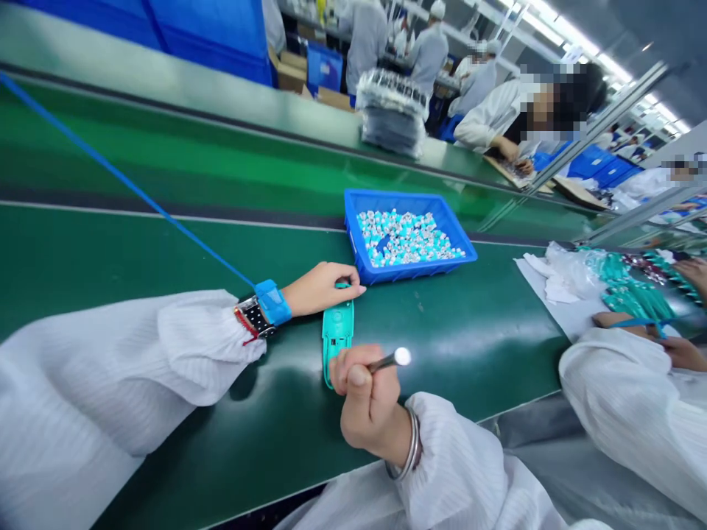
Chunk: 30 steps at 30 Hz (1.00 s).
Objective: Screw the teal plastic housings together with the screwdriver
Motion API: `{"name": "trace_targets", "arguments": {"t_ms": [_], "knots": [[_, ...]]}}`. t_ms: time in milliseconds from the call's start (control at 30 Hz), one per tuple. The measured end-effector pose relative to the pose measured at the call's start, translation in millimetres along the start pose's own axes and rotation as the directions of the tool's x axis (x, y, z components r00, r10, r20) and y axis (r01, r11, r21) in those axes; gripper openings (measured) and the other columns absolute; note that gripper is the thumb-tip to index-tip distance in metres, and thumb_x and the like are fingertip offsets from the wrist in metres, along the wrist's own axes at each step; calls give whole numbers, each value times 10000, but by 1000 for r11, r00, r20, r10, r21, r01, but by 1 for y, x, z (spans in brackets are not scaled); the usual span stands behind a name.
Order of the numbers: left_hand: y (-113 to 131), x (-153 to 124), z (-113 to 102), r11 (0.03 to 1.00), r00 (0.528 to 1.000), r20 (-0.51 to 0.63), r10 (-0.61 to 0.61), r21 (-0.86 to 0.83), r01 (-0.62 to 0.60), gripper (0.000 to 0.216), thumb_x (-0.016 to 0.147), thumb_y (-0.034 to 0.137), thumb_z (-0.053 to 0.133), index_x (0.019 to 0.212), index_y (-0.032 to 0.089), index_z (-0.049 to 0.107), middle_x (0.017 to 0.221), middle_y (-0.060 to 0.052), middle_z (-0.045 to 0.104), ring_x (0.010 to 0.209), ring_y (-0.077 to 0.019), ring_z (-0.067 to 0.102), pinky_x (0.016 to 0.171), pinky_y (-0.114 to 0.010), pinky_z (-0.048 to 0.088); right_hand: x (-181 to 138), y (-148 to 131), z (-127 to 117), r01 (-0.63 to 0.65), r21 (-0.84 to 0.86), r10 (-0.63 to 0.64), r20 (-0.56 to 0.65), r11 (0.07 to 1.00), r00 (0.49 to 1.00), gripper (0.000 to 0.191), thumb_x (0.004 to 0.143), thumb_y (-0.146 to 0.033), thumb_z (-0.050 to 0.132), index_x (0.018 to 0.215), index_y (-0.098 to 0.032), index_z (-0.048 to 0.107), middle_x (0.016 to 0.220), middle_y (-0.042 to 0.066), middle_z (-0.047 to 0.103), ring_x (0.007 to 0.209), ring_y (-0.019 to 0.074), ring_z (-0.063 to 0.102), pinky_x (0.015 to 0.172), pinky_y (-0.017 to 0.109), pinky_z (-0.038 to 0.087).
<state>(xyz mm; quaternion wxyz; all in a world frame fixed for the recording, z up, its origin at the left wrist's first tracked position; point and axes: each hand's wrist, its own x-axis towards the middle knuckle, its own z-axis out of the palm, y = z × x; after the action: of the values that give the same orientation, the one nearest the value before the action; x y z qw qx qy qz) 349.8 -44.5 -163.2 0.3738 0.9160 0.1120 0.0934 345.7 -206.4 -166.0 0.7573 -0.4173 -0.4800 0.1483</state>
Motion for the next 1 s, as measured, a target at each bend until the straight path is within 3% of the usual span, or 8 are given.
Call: {"name": "trace_targets", "arguments": {"t_ms": [100, 200, 367, 433, 600, 733, 867, 1000], "knots": [[-20, 0, -10, 985, 999, 33, 13, -170, -7, 310, 769, 432, 525, 725, 142, 626, 675, -1, 606, 657, -122, 518, 604, -222, 381, 15, -1, -5, -108, -70, 117, 151, 992, 982, 211, 942, -257, 291, 797, -213, 438, 561, -69, 276, 418, 56, 245, 395, 179, 235], [-35, -6, -21, 954, 999, 43, 19, -301, -5, 318, 761, 433, 535, 736, 131, 632, 707, -11, 613, 679, -120, 520, 634, -223, 405, 54, -8, -26, -237, -390, 356, 269, 890, 895, 208, 926, -309, 361, 842, -189, 508, 542, -69, 315, 441, 63, 278, 421, 192, 251], [-38, -14, -29, 816, 966, 136, -218, -517, 257, 338, 740, 468, 576, 751, 131, 604, 570, 32, 471, 494, -71, 397, 441, -190, 309, 117, 14, -90, -33, -938, 399, 114, 345, 910, 271, 738, -314, 664, 938, -156, 571, 538, -68, 382, 497, 96, 364, 516, 227, 291], [-35, -15, -29, 749, 950, 164, -265, -586, 310, 336, 721, 465, 600, 745, 130, 595, 551, 45, 427, 465, -59, 363, 415, -180, 273, 125, 30, -107, -21, -971, 399, 77, 237, 914, 181, 711, -246, 678, 826, -147, 579, 539, -49, 409, 512, 112, 387, 534, 240, 286], [-33, -15, -30, 683, 948, 186, -257, -660, 314, 333, 698, 447, 640, 735, 118, 608, 521, 49, 408, 437, -49, 345, 398, -173, 240, 122, 52, -103, -27, -984, 350, 37, 174, 936, 69, 747, -210, 603, 771, -157, 565, 589, 4, 485, 549, 144, 404, 553, 261, 265], [-34, -15, -30, 662, 947, 195, -255, -679, 318, 312, 704, 423, 654, 732, 114, 617, 506, 49, 421, 430, -48, 361, 392, -170, 250, 137, 53, -90, -28, -979, 384, 53, 201, 922, 96, 727, -222, 624, 773, -146, 588, 576, -3, 491, 561, 141, 436, 560, 260, 295], [-33, -16, -30, 642, 947, 207, -247, -697, 320, 291, 717, 403, 655, 722, 114, 619, 519, 46, 454, 447, -50, 400, 405, -166, 295, 177, 42, -104, -45, -962, 524, 108, 270, 845, 214, 717, -338, 649, 804, -143, 646, 569, -12, 513, 541, 118, 450, 554, 254, 330], [-31, -17, -31, 633, 942, 214, -260, -699, 333, 279, 719, 387, 659, 720, 110, 624, 525, 45, 467, 448, -47, 403, 405, -164, 300, 220, 40, -138, -69, -997, 574, -82, -44, 815, 303, 627, -332, 723, 841, -133, 642, 646, 20, 557, 576, 131, 481, 535, 255, 340]]}}
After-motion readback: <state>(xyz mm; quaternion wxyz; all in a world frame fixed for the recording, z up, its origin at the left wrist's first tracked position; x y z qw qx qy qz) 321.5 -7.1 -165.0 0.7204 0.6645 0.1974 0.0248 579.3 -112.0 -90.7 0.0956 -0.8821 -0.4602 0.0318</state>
